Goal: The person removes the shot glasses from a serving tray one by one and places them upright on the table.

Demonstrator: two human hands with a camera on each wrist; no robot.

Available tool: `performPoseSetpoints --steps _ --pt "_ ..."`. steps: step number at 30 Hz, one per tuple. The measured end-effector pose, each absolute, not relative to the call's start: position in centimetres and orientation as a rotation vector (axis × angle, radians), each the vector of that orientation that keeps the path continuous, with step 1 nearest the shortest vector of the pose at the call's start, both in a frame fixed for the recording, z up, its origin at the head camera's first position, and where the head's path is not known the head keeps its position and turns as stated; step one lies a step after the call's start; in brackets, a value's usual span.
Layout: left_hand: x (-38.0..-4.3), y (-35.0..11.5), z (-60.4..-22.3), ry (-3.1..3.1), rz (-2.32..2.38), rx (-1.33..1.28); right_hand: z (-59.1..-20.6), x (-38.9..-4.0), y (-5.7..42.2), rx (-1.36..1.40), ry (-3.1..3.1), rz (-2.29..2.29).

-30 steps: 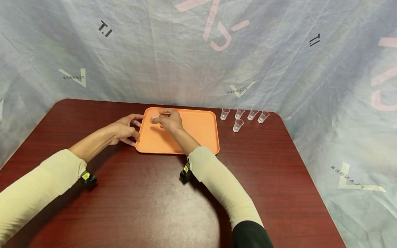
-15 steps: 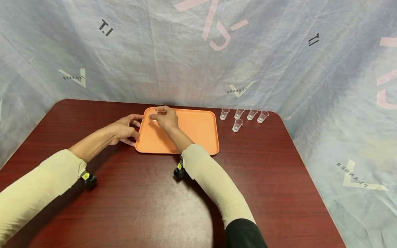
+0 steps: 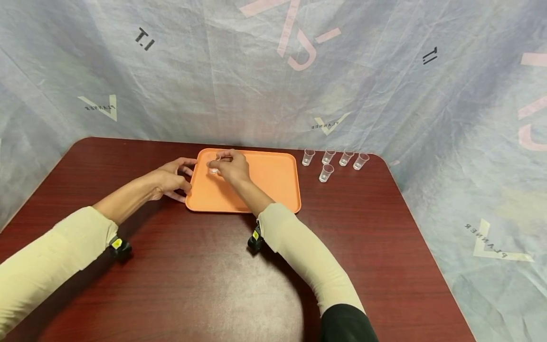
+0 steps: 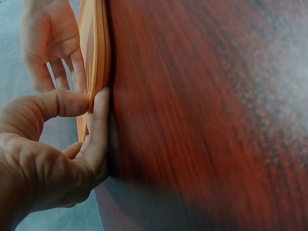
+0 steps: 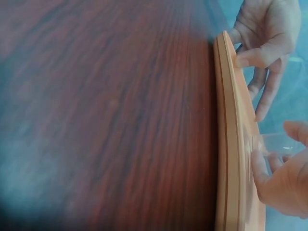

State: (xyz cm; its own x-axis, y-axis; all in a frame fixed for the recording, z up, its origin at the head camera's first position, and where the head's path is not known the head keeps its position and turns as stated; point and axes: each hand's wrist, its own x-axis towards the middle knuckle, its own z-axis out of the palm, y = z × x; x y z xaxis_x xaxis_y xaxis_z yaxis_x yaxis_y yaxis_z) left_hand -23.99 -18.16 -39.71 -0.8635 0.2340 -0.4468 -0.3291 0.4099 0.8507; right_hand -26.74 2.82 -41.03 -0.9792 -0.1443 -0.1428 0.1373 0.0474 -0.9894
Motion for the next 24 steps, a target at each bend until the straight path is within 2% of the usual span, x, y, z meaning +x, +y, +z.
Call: performPoseSetpoints --steps 24 --pt "-23.9 -18.3 -39.8 2.175 1.474 -0.072 -40.3 -22.4 10.4 -0.035 2.09 -2.024"
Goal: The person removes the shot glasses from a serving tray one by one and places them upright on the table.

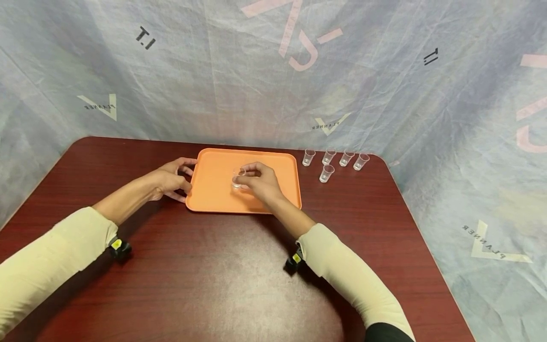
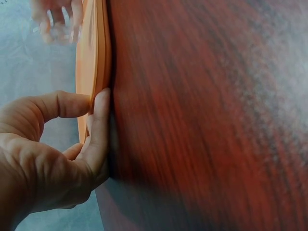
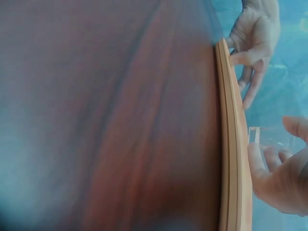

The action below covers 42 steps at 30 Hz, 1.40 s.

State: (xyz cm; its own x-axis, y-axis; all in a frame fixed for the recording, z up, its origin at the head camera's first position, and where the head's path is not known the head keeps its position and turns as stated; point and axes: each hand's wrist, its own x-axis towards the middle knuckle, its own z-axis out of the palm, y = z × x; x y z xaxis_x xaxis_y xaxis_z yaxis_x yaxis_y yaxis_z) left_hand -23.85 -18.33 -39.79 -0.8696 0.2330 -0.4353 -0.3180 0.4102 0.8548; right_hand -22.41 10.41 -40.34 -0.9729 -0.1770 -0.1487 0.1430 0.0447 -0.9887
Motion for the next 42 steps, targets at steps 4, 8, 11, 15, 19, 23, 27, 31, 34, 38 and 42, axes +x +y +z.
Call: performPoseSetpoints --steps 4,8,11,15,19,23,27,31,34,38,42 --pt "-23.9 -18.3 -39.8 2.173 1.477 -0.073 -40.3 -21.8 12.9 -0.016 2.115 -2.007" --pt "-23.9 -18.4 -39.9 2.172 1.475 -0.071 -40.3 -21.5 15.6 -0.002 2.124 -2.041" --pt "-23.9 -18.4 -40.0 2.172 1.47 -0.071 -40.2 -21.3 17.8 0.005 2.116 -2.091" --pt "-24.0 -18.5 -40.0 2.169 1.469 -0.077 -40.1 -20.8 20.8 0.015 2.124 -2.128" --pt "-24.0 -18.5 -40.1 2.166 1.471 -0.076 -40.3 -20.2 23.8 0.045 2.185 -2.117" --pt "-23.9 -18.4 -40.0 2.163 1.482 -0.072 -40.5 -19.5 26.9 0.093 2.211 -2.116" --pt "-23.9 -18.3 -40.0 2.163 1.486 -0.072 -40.5 -19.2 30.0 0.145 2.225 -2.127" --pt "-24.0 -18.3 -40.0 2.162 1.486 -0.071 -40.7 -19.3 32.9 0.192 2.22 -2.173" --pt "-23.9 -18.3 -40.0 2.163 1.484 -0.073 -41.0 -19.9 34.6 0.235 2.216 -2.209" --pt "-23.9 -18.4 -40.0 2.161 1.483 -0.075 -41.2 -20.9 36.2 0.31 2.208 -2.25" --pt "-23.9 -18.4 -40.0 2.162 1.482 -0.074 -41.4 -21.9 37.2 0.396 2.2 -2.274"
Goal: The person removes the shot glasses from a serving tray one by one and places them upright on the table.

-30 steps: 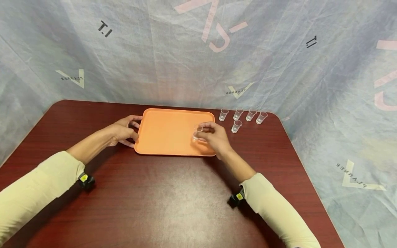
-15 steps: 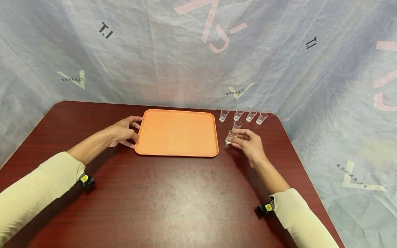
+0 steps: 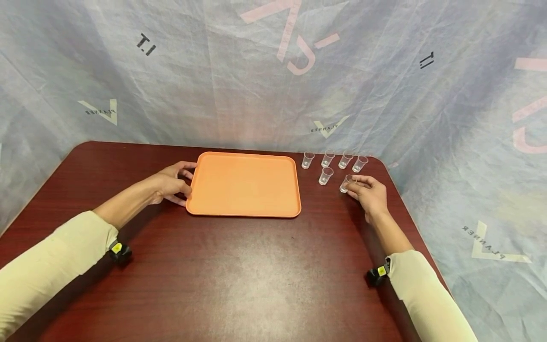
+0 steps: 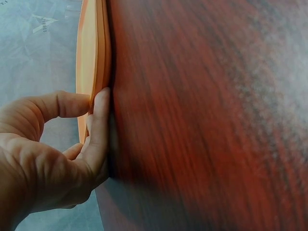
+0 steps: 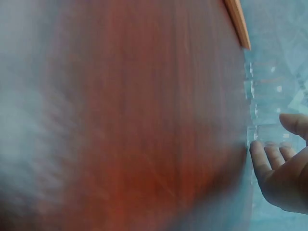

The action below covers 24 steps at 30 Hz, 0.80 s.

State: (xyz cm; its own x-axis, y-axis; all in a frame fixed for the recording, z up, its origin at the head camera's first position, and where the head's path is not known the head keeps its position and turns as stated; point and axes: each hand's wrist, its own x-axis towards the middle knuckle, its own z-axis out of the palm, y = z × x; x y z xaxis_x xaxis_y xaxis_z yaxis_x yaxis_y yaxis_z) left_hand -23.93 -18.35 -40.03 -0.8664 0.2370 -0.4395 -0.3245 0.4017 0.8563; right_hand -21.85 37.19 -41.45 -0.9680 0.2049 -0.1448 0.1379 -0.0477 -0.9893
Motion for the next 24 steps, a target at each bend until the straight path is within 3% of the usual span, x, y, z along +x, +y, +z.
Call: performPoseSetpoints --steps 24 --pt "-23.9 -18.3 -39.9 2.18 1.478 -0.076 -41.4 -23.0 38.0 -0.506 -2.157 2.126"
